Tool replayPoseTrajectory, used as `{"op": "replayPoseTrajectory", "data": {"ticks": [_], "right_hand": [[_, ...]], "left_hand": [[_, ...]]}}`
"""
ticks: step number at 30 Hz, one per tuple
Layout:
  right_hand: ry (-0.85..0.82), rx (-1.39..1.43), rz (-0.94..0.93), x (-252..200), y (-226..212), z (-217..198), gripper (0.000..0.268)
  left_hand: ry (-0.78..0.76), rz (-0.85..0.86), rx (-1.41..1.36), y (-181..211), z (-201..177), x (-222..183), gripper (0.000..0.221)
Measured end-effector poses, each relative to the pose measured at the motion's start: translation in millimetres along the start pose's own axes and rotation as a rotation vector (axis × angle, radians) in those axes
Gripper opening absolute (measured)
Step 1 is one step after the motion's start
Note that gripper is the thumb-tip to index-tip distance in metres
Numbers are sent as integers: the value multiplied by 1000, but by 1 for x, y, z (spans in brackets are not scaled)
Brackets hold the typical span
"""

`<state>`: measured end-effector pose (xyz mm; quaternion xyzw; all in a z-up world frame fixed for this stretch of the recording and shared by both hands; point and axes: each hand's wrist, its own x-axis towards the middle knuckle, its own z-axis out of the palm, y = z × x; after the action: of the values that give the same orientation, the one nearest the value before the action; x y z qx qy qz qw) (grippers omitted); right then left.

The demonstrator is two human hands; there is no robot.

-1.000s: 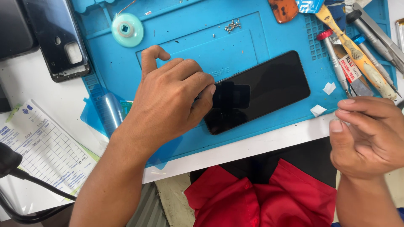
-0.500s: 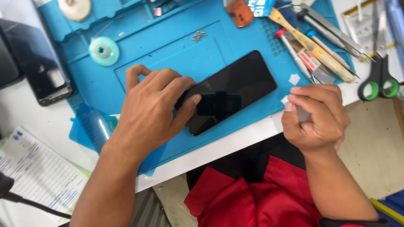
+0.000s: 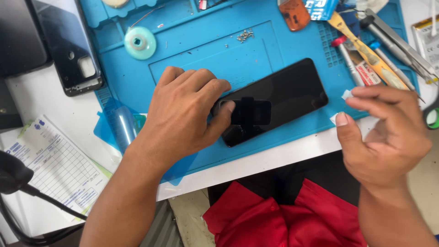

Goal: Aligning and attaching a replacement screen to a mobile phone.

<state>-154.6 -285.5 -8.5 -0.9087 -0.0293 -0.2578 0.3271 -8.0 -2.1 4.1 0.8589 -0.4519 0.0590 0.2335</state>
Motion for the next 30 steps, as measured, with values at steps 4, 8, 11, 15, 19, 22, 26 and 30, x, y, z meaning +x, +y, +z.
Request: {"op": "replayPoseTrajectory", "data": {"ticks": [4,8,11,15,19,22,26,30], "right_hand": [[-310,-158,10,51,-1,-7,12],[-640,-439,274,97,-8,13,35],[-820,-638,362,115,-15,28,54],[-937,-624,426,129,-20,37,63],[-1027,-698,370,136,-23,42,68],[-1078,-770,287,136,-24,45,68],[-1081,-801,253,135,-25,48,70],[-1079,-804,250,135,-28,50,70]], "left_hand": [[-86,-23,9,-4,-10,-1,30],[-240,-30,31,-8,-13,-2,74],[-288,-25,41,-11,-12,-4,103],[-315,-47,54,-11,-7,-3,110],[-302,-45,55,-12,-5,-4,108],[-297,-40,60,-13,-4,-5,106],[-268,-32,56,-13,-4,-7,106],[-244,-25,55,-13,-4,-9,104]]}}
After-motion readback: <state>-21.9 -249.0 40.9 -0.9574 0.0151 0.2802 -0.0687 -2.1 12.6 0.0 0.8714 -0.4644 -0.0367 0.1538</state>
